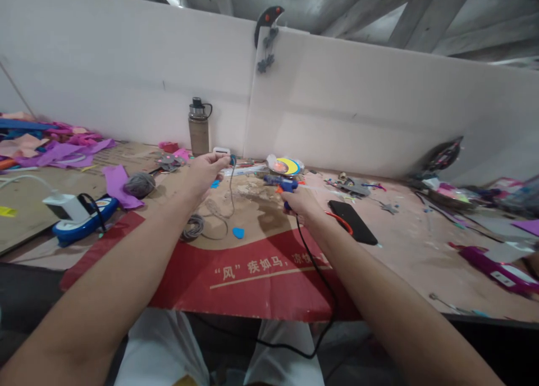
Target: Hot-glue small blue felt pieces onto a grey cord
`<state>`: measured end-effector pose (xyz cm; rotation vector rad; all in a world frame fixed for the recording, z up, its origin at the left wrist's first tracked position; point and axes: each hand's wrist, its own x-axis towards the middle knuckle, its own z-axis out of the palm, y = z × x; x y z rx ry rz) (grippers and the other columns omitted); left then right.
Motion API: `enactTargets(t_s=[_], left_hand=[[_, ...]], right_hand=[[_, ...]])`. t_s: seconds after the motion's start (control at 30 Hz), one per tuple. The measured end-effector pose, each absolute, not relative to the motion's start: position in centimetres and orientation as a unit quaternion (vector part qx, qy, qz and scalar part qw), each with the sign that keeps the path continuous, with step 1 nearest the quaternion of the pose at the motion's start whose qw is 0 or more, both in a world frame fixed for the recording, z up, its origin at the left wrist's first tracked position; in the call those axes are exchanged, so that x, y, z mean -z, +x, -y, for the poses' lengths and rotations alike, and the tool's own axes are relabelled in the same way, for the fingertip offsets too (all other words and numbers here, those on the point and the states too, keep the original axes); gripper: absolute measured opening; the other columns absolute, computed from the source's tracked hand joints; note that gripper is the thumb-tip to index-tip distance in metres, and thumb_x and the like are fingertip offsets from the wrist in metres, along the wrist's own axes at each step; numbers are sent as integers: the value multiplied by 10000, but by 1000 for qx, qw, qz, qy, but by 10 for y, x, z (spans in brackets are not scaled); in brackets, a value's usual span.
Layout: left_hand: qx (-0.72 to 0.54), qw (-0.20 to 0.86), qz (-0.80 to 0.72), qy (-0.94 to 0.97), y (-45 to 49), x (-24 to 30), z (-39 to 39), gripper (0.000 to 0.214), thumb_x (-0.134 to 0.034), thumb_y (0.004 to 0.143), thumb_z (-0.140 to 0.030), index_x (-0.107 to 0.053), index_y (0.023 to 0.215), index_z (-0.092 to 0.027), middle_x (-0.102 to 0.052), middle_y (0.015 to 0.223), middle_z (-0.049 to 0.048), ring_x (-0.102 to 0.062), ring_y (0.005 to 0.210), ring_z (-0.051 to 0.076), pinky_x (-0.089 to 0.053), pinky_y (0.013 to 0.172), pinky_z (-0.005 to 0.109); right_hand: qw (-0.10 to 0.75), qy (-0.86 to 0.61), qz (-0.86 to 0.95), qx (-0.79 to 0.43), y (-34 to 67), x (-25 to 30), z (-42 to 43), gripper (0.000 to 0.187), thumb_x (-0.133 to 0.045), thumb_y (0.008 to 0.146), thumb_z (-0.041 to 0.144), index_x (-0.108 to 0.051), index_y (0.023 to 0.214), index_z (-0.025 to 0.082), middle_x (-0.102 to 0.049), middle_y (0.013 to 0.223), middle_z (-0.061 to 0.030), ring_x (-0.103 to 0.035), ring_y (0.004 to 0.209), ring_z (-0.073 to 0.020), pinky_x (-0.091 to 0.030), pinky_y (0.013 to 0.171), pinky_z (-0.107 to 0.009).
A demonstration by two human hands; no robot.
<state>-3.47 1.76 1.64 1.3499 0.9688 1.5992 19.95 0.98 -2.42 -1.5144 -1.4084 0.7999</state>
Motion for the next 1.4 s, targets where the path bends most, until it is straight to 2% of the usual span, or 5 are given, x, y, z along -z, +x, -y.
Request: enactTargets(t_s=[0.13, 0.23, 0.53, 1.0, 1.4], left_hand=[[-645, 428, -379, 506, -39, -12, -24, 132, -713, 702, -241, -633, 681, -139, -488, 583, -21, -388, 468, 50, -260, 383, 155], [-651, 437, -379, 492, -39, -13, -23, 153, -711, 698, -227, -597, 648, -140, -450, 560, -28, -361, 453, 49, -237, 374, 159], [-633, 392, -414, 523, -31, -11, -18, 95, -669, 732, -227, -652, 716, -135, -440, 541, -30, -361, 440, 55, -252, 380, 175], [-640, 387, -408, 523, -28, -14, -16, 106, -682, 725, -238, -669, 714, -133, -442, 502, -38, -333, 412, 50, -207, 380, 200], [-635, 355, -420, 543, -28, -12, -16, 135, -689, 711, -281, -689, 721, -146, -463, 503, -38, -341, 419, 55, -232, 408, 211]], right_hand=[[565, -475, 600, -307, 178, 3, 2, 280, -524, 747, 215, -499, 1025, 202, -604, 951, -37, -586, 706, -123, -552, 655, -288], [597, -348, 654, -307, 160, -2, 17, 348, -549, 788, 272, -439, 1114, 222, -602, 1087, -62, -596, 783, -133, -556, 668, -290], [561, -298, 727, -260, 157, 14, 31, 177, -502, 887, 247, -472, 1058, 214, -587, 994, -41, -533, 707, -112, -498, 620, -276], [525, -371, 737, -211, 158, 12, 32, 203, -504, 848, 210, -482, 1050, 207, -618, 931, -55, -581, 798, -174, -496, 769, -370], [511, -400, 745, -155, 157, 12, 34, 279, -503, 855, 225, -499, 1132, 197, -618, 998, -90, -586, 863, -209, -488, 858, -425]])
